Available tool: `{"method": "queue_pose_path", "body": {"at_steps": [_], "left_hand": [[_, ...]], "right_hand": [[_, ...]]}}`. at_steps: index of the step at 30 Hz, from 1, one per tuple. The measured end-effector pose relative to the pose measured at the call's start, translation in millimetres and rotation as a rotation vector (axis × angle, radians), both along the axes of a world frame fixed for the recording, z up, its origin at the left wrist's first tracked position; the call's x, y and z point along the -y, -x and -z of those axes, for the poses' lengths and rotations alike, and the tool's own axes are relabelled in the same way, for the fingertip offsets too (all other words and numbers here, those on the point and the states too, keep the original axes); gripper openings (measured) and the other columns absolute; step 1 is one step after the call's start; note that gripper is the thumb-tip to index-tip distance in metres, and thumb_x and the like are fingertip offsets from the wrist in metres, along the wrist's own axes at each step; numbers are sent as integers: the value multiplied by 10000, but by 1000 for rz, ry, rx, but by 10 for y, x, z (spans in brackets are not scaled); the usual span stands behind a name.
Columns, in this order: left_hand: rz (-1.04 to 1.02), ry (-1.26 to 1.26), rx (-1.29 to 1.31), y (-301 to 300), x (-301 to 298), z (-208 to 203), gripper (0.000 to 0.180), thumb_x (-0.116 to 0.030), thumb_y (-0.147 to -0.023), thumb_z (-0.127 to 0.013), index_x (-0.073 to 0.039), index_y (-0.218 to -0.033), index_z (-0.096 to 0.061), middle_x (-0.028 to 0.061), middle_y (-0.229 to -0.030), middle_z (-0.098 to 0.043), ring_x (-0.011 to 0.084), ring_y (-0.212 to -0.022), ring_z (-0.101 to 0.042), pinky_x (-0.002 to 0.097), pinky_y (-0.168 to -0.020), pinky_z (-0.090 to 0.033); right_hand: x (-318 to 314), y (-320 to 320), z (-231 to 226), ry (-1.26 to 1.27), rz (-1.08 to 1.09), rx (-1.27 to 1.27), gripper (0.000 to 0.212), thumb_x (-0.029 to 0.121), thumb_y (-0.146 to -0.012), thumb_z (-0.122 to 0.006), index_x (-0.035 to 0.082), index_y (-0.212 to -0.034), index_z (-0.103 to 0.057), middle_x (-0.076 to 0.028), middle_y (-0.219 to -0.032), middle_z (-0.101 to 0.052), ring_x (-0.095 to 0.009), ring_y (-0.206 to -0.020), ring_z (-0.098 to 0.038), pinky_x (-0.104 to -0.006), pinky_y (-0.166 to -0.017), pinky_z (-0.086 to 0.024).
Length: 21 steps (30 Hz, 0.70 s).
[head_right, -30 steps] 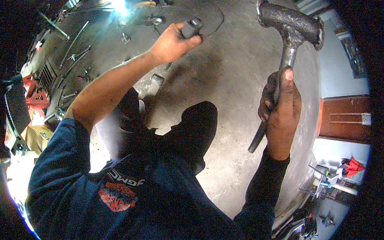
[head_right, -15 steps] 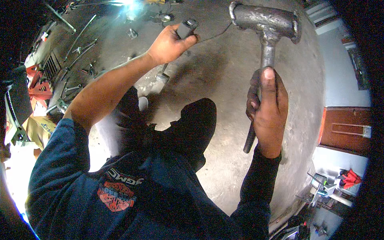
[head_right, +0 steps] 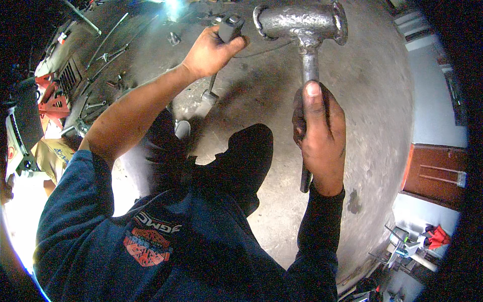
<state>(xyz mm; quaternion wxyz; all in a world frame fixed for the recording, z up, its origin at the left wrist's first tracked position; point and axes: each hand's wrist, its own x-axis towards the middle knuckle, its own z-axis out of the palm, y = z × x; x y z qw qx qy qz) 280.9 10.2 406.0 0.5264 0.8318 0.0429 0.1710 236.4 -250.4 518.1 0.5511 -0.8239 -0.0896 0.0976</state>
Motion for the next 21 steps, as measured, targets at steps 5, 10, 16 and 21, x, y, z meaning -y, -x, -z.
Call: {"method": "queue_pose_path", "body": {"at_steps": [5, 10, 16, 21], "left_hand": [[-4, 7, 4, 24, -40, 39, 406, -408, -931, -708, -3, -962, -702, 101, -728, -680, 209, -713, -660, 394, -739, -554], [-23, 131, -79, 84, 2, 86, 374, -354, -916, -738, 13, -979, -710, 55, -694, -662, 155, -660, -633, 348, -682, -547], [156, 192, 155, 119, 314, 223, 306, -259, -905, -775, 30, -994, -727, 88, -719, -679, 115, -697, -621, 356, -690, -541], [152, 76, 12, 98, 425, 290, 339, -282, -910, -801, -21, -1120, -748, 119, -938, -777, 175, -856, -714, 366, -844, -565]], "right_hand": [[-40, -25, 16, -41, -23, -37, 423, 492, -1095, -541, 120, -894, -562, 50, -657, -454, -59, -530, -392, -253, -474, -292], [5, -36, 59, -23, -30, -49, 431, 484, -1100, -537, 101, -907, -579, 43, -672, -464, -67, -552, -424, -266, -490, -325], [-9, -75, 175, 156, -194, 142, 460, 471, -1103, -535, 50, -931, -611, 11, -720, -509, -128, -651, -483, -329, -597, -407], [369, -21, -43, 258, -107, 22, 491, 502, -1093, -541, 43, -933, -611, -7, -743, -535, -137, -664, -502, -327, -612, -426]]}}
